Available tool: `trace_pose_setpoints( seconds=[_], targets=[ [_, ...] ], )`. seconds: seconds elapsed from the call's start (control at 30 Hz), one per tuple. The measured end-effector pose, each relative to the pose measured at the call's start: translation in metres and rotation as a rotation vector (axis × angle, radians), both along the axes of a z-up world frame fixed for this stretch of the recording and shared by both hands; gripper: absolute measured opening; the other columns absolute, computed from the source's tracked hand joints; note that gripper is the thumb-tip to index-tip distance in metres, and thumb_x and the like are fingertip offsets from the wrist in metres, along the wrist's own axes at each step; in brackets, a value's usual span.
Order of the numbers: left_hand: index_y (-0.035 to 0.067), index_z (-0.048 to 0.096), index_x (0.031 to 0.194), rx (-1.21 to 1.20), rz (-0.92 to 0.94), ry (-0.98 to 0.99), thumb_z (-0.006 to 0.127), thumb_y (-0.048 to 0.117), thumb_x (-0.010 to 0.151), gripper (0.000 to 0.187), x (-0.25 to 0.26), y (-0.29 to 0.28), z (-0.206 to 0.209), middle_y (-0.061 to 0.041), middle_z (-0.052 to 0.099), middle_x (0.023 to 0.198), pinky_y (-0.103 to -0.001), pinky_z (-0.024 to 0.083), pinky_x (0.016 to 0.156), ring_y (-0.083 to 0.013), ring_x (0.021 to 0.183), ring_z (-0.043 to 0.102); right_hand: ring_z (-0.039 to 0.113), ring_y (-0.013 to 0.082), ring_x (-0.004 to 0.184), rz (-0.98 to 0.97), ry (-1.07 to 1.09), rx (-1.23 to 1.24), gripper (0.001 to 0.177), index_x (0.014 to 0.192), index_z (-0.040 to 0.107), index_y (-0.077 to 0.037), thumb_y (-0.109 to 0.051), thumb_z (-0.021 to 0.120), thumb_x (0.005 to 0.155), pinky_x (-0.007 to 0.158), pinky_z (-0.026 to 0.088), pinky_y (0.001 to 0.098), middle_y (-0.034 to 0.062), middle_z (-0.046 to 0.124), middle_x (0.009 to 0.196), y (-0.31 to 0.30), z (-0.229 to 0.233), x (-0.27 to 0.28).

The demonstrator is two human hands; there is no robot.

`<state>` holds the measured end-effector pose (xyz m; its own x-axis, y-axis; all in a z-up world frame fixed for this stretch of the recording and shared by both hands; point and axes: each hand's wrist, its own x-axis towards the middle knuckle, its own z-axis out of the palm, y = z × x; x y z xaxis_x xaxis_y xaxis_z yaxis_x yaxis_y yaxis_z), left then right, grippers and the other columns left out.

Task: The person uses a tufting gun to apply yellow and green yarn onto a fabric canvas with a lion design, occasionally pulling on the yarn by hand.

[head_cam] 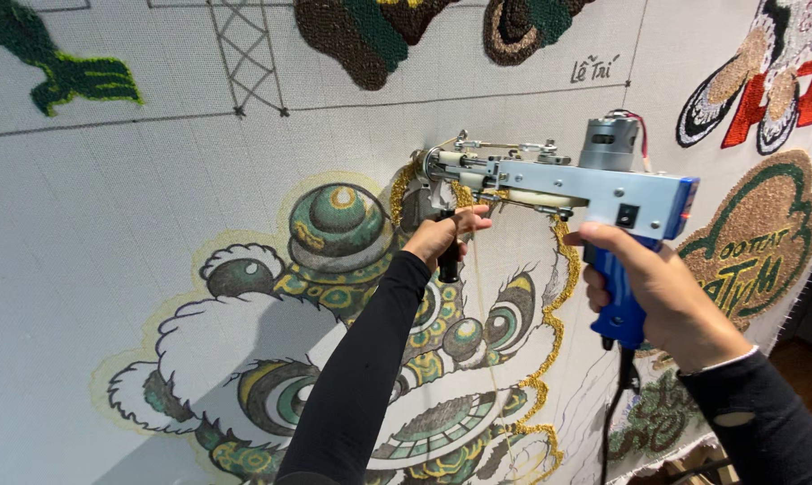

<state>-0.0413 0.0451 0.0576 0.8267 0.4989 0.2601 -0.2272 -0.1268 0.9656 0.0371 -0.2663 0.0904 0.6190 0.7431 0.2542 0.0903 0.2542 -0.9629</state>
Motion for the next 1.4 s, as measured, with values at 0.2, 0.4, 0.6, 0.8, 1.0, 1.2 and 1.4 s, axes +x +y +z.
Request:
trace_pose_setpoints(
  seconds=[0.2, 0.4, 0.6, 0.8, 1.0, 1.2, 1.4],
  targets=[
    [0.01, 0.078, 0.114, 0.031, 0.071, -0.005, 0.073, 0.037, 0.087, 0.039, -0.001, -0.039, -0.005, -0.001, 0.08, 0.102, -0.028, 0.047, 0.049, -0.0098, 0.051, 0.054, 0.044, 0.0111, 0.049, 0.074, 0.099, -0.025, 0.047, 0.114, 0.072, -0.006, -0.044, 0.064, 0.088, 0.046, 0.037, 0.0285, -0.0003, 0.047, 0.059, -0.031, -0.001, 0.018],
    [-0.002, 0.08, 0.101, 0.181, 0.132, -0.002, 0.077, 0.033, 0.086, 0.039, 0.009, -0.049, -0.004, -0.009, 0.079, 0.098, -0.03, 0.05, 0.05, -0.0108, 0.055, 0.06, 0.043, 0.013, 0.05, 0.03, 0.117, 0.0, 0.051, 0.118, 0.07, -0.003, -0.045, 0.062, 0.09, 0.05, 0.04, 0.0321, 0.0009, 0.045, 0.059, -0.051, -0.007, 0.023],
    [0.005, 0.07, 0.105, 0.036, 0.142, 0.063, 0.074, 0.043, 0.087, 0.042, 0.008, -0.056, -0.01, -0.006, 0.08, 0.1, -0.03, 0.048, 0.049, -0.0107, 0.052, 0.054, 0.042, 0.0127, 0.052, 0.05, 0.117, -0.003, 0.052, 0.117, 0.069, 0.0, -0.045, 0.063, 0.091, 0.051, 0.038, 0.0299, 0.0006, 0.045, 0.061, -0.057, -0.01, 0.023],
    [0.005, 0.076, 0.106, 0.014, 0.152, 0.067, 0.076, 0.034, 0.083, 0.037, 0.008, -0.055, -0.019, -0.006, 0.079, 0.097, -0.031, 0.047, 0.047, -0.0116, 0.051, 0.054, 0.043, 0.0131, 0.052, 0.042, 0.097, -0.071, 0.05, 0.117, 0.07, -0.004, -0.046, 0.061, 0.09, 0.05, 0.038, 0.0302, 0.0008, 0.046, 0.06, -0.051, -0.01, 0.018],
    [0.003, 0.077, 0.106, 0.012, 0.119, 0.035, 0.075, 0.027, 0.085, 0.032, 0.015, -0.041, -0.032, -0.006, 0.078, 0.095, -0.031, 0.047, 0.047, -0.0116, 0.052, 0.056, 0.043, 0.0126, 0.051, 0.032, 0.098, -0.076, 0.05, 0.118, 0.07, -0.003, -0.045, 0.062, 0.09, 0.05, 0.039, 0.0303, 0.0008, 0.047, 0.061, -0.048, -0.008, 0.014],
    [0.0, 0.077, 0.106, 0.056, 0.14, 0.026, 0.075, 0.029, 0.086, 0.035, 0.022, -0.028, -0.039, -0.008, 0.079, 0.095, -0.029, 0.048, 0.046, -0.0113, 0.053, 0.058, 0.043, 0.0116, 0.05, 0.008, 0.054, -0.075, 0.049, 0.116, 0.071, -0.003, -0.044, 0.063, 0.09, 0.048, 0.037, 0.0291, 0.0013, 0.047, 0.06, -0.044, -0.009, 0.014],
    [-0.003, 0.072, 0.11, 0.038, 0.163, 0.022, 0.076, 0.034, 0.085, 0.045, 0.023, -0.023, -0.038, -0.009, 0.079, 0.099, -0.031, 0.049, 0.044, -0.012, 0.051, 0.058, 0.048, 0.0128, 0.051, 0.072, 0.068, -0.046, 0.05, 0.121, 0.073, -0.004, -0.046, 0.069, 0.094, 0.043, 0.046, 0.0362, 0.0015, 0.051, 0.063, -0.038, -0.009, 0.013]
  ],
)
